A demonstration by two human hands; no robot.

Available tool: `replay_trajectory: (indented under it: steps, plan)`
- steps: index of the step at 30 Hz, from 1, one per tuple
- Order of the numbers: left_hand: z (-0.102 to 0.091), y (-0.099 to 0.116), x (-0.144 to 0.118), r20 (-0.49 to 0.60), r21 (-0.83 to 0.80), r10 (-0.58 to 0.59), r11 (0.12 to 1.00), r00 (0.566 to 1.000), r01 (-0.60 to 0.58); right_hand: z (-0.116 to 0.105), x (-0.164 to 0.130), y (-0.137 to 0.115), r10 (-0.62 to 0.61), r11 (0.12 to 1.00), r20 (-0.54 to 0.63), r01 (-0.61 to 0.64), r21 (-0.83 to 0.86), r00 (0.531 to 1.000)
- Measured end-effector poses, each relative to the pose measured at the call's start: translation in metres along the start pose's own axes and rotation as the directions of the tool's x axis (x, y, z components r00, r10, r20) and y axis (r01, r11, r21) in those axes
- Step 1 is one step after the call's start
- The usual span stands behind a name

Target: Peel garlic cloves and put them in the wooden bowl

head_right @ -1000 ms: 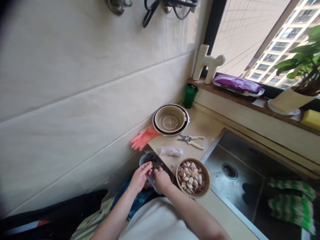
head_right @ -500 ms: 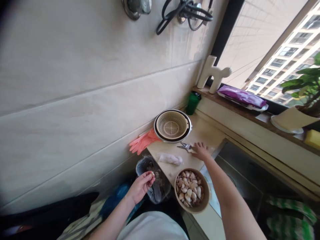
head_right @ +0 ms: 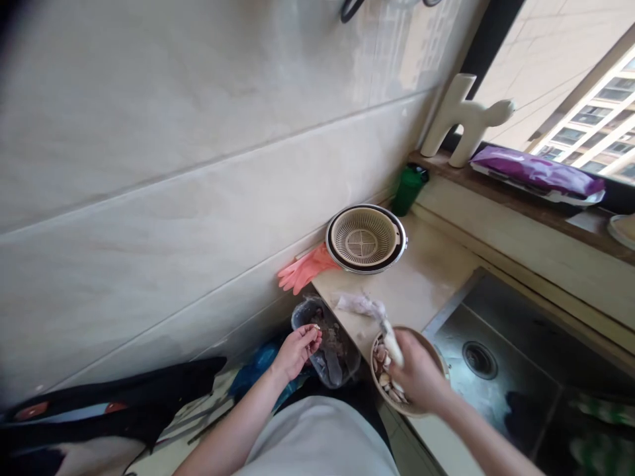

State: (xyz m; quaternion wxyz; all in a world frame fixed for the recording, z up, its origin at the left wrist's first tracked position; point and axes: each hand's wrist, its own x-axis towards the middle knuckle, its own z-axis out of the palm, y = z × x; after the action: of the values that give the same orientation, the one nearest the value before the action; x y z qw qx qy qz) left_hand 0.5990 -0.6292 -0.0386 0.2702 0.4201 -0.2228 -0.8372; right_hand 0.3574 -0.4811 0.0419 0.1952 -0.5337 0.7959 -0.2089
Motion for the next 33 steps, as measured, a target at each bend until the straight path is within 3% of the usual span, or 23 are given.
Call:
replay_trajectory:
  steps: [3,6,9,12,18,26,33]
  plan:
    - [-0.005,0.006,0.002,0.034,0.044,-0.018,0.999,0.999,0.017,0.032,-0.029,-0.069,0.022,0.984,0.181,-0.053,0.171,0.983]
    - [-0.009,0.011,0.005,0.059,0.069,-0.019,0.998,0.998,0.015,0.066,-0.03,-0.097,0.169,0.954,0.268,-0.226,0.199,0.949]
    - [-0.012,0.011,0.007,0.061,0.129,-0.013,0.992,0.998,0.005,0.094,-0.023,-0.093,0.264,0.934,0.322,-0.325,0.151,0.909]
    - [-0.02,0.009,0.011,0.036,0.179,-0.034,0.984,0.999,0.027,0.108,-0.021,-0.084,0.265,0.932,0.341,-0.33,0.147,0.902]
    - [-0.039,0.004,0.017,0.034,0.224,-0.077,0.972,0.996,0.068,0.119,-0.024,-0.084,0.229,0.929,0.339,-0.309,0.203,0.912]
    - [-0.048,0.003,0.025,0.012,0.239,-0.133,0.963,0.991,0.126,0.135,-0.025,-0.082,0.258,0.909,0.334,-0.345,0.235,0.907]
    - [-0.057,-0.003,0.043,-0.075,0.241,-0.176,0.952,0.982,0.189,0.158,-0.017,-0.073,0.304,0.89,0.345,-0.394,0.231,0.888]
